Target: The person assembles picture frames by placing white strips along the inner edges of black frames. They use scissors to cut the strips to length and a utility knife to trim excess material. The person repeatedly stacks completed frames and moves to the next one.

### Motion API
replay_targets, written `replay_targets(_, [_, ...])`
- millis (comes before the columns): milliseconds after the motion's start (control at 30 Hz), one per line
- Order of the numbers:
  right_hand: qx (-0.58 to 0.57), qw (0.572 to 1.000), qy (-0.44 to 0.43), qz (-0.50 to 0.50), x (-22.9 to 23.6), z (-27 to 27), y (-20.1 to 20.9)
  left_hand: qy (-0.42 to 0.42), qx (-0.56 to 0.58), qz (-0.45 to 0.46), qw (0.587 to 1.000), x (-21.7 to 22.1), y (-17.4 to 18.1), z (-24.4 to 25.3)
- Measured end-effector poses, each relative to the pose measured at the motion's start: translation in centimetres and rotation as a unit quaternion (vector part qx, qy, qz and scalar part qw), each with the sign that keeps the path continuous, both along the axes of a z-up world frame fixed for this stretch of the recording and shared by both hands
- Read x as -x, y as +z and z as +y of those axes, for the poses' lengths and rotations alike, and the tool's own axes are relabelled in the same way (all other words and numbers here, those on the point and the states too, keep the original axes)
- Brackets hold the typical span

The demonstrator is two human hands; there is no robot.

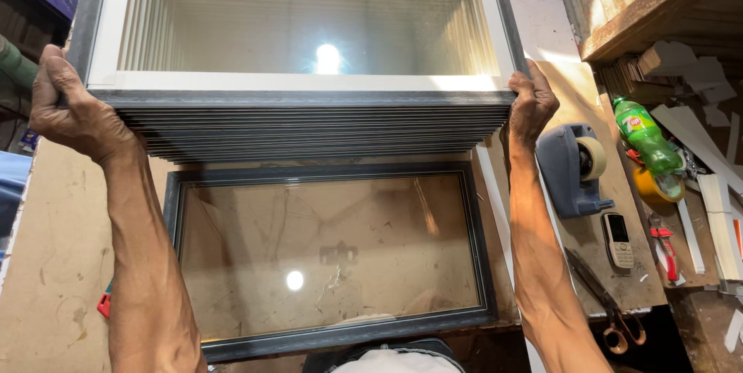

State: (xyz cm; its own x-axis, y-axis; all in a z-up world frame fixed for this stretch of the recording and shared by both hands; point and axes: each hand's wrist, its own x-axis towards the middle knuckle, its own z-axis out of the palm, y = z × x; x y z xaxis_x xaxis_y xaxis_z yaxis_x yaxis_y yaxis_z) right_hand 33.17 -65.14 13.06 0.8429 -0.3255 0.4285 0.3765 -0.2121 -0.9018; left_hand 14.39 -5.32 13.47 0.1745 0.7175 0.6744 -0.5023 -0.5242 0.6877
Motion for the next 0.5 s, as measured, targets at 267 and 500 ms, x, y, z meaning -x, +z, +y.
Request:
replay_targets(267, [-0.006, 0.999, 0.006, -0.037, -1.1, -0.2, -1.8, 0.07, 0.025, 0.083, 0.994, 0.7, 3.3, -1.9])
replay_targets(500, [0.035, 0.997, 0.069, 0.009, 0.7, 0.3, -0.1, 0.053, 0.038, 0.128, 0.99, 7.1, 1.9, -10.3])
